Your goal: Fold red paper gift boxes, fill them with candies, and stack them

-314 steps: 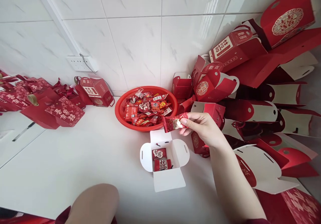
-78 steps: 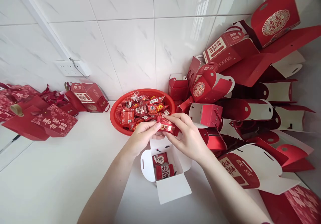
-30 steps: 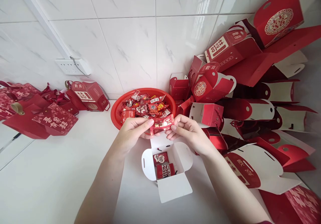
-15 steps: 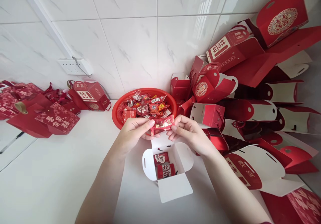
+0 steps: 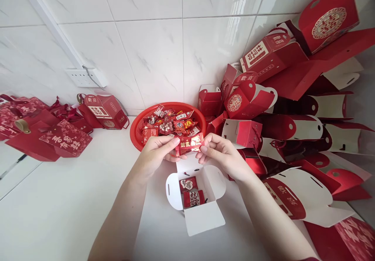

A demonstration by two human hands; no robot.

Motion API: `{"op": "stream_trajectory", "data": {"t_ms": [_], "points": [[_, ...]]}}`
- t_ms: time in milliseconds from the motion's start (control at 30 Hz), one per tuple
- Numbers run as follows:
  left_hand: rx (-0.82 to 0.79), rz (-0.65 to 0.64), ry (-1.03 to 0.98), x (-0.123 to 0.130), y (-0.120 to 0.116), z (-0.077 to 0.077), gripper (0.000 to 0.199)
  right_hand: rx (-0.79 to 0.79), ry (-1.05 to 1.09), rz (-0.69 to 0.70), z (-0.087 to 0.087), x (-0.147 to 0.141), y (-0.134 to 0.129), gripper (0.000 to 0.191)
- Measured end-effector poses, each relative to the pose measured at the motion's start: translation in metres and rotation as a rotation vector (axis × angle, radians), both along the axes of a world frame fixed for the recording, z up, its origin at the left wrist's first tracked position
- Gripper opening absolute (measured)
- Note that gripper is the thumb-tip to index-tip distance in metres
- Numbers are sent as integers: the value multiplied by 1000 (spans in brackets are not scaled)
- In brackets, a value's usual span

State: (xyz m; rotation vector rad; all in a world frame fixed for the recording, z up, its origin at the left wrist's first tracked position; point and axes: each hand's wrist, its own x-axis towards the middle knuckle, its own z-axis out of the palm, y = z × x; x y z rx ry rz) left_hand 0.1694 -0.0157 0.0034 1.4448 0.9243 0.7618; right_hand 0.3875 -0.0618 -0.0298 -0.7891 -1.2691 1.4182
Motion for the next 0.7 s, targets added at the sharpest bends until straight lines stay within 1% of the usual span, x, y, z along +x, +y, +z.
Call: {"op": "stream_trajectory", "data": {"t_ms": [133,267,333,400,467,500,567,633,700], "points": [[6,-12,-8,-1,0,1,31,13,-33,-6,-2,0,1,28],[0,-63,6,0,-1,1,29,23,-28,-29,-3,-1,3,30],[13,-80,33,2,-2,0,28,37,-49,-65,-2,0,3,32],[33,-92,67,4,-3,-1,27,81,-117,-111,-1,1,3,33],[60,-101,96,6,-5,-2,27,133,-183,-130,-1,2,2,29],[75,-106,108,7,-5,-3,27,153,-210,-123,-1,2,1,27],[101,-117,124,8,-7,-3,27,170,-273,-103,-3,0,0,29],[124,-123,147,9,-9,-4,27,184,-373,-96,-3,-1,-2,34],[153,-129,196,10,-11,-3,29,197,-488,-78,0,0,-7,33]]}}
